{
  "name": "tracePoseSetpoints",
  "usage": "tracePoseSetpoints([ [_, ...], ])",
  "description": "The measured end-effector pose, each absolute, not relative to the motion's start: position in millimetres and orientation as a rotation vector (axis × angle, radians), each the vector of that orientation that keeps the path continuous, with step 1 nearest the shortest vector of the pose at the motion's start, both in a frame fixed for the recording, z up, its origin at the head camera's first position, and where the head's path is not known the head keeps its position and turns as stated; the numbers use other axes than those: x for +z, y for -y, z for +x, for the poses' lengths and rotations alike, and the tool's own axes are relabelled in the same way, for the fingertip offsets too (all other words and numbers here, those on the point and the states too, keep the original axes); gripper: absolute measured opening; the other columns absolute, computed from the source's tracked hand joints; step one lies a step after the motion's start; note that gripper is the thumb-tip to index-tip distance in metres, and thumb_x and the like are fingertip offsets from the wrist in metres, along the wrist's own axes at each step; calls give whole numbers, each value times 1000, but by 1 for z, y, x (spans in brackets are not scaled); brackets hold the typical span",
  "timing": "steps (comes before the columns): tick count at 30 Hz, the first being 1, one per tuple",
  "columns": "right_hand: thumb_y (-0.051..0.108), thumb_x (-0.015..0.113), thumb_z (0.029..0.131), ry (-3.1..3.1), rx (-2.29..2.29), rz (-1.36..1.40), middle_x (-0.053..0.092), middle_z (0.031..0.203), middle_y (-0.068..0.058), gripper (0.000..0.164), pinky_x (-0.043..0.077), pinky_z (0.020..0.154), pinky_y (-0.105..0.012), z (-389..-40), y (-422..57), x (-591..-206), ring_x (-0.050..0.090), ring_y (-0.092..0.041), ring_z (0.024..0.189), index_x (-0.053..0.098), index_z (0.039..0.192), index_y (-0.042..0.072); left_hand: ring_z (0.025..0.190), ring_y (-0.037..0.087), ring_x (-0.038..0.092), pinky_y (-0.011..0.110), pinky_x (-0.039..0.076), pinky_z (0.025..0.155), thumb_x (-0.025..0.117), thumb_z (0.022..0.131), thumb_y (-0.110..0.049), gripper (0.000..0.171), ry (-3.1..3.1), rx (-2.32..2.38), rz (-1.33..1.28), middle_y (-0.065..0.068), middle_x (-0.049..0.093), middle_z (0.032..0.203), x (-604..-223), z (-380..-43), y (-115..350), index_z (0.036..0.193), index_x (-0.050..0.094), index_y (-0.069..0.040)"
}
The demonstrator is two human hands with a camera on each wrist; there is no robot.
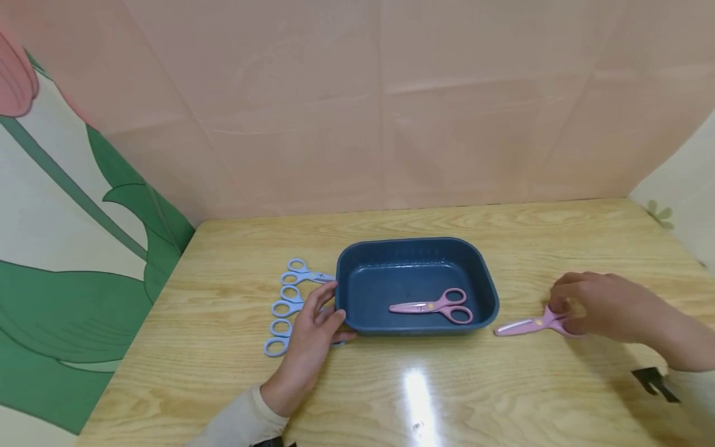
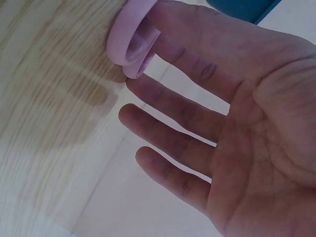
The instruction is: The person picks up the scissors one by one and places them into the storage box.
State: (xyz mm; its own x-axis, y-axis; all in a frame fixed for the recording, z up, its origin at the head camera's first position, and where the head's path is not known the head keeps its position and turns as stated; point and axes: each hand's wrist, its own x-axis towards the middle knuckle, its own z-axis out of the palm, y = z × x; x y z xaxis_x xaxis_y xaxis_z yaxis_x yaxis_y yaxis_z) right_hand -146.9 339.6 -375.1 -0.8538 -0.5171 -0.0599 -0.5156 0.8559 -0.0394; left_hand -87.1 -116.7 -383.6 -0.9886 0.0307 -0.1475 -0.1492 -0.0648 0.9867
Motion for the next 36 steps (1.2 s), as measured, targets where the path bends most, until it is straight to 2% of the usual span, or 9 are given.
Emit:
tracePoseSetpoints([
  [10, 27, 88, 69, -2916, -40, -776, 68, 111, 3, 34, 46, 61, -28, -147, -337, -375, 61, -8, 79, 57, 75, 39, 127, 35, 57, 37, 61, 79, 51, 100, -2, 51, -2062, 2187, -127, 15, 38, 155, -382, -87, 117, 149, 41, -13],
  [17, 25, 87, 70, -2894, -41, -746, 67, 116, -6, 29, 53, 63, -37, -146, -336, -373, 66, -16, 80, 61, 78, 35, 126, 36, 58, 37, 62, 79, 51, 100, -2, 51, -2059, 2189, -125, 15, 38, 155, -383, -87, 117, 149, 41, -14],
  [22, 24, 85, 70, -2900, -55, -728, 67, 119, -5, 26, 50, 62, -32, -146, -334, -372, 66, -15, 81, 64, 78, 38, 127, 36, 57, 37, 62, 79, 51, 100, -2, 51, -2066, 2186, -118, 15, 37, 156, -383, -87, 117, 149, 41, -13],
  [27, 25, 85, 70, -2914, -72, -721, 67, 119, -4, 23, 51, 63, -34, -148, -334, -373, 67, -16, 84, 67, 80, 35, 130, 36, 55, 38, 61, 80, 51, 100, -3, 51, -2070, 2181, -116, 15, 37, 156, -383, -87, 118, 149, 41, -14],
  [31, 24, 86, 71, -2924, -92, -729, 67, 119, -5, 24, 52, 64, -34, -148, -333, -375, 67, -15, 85, 67, 80, 35, 131, 36, 54, 38, 61, 80, 51, 101, -3, 51, -2071, 2179, -116, 15, 37, 156, -383, -87, 117, 149, 41, -14],
  [36, 20, 85, 71, -2921, -86, -755, 67, 120, -4, 27, 48, 63, -28, -148, -332, -377, 65, -11, 83, 66, 79, 36, 131, 36, 54, 38, 62, 79, 51, 100, -3, 51, -2071, 2182, -118, 15, 38, 156, -384, -87, 117, 149, 41, -13],
])
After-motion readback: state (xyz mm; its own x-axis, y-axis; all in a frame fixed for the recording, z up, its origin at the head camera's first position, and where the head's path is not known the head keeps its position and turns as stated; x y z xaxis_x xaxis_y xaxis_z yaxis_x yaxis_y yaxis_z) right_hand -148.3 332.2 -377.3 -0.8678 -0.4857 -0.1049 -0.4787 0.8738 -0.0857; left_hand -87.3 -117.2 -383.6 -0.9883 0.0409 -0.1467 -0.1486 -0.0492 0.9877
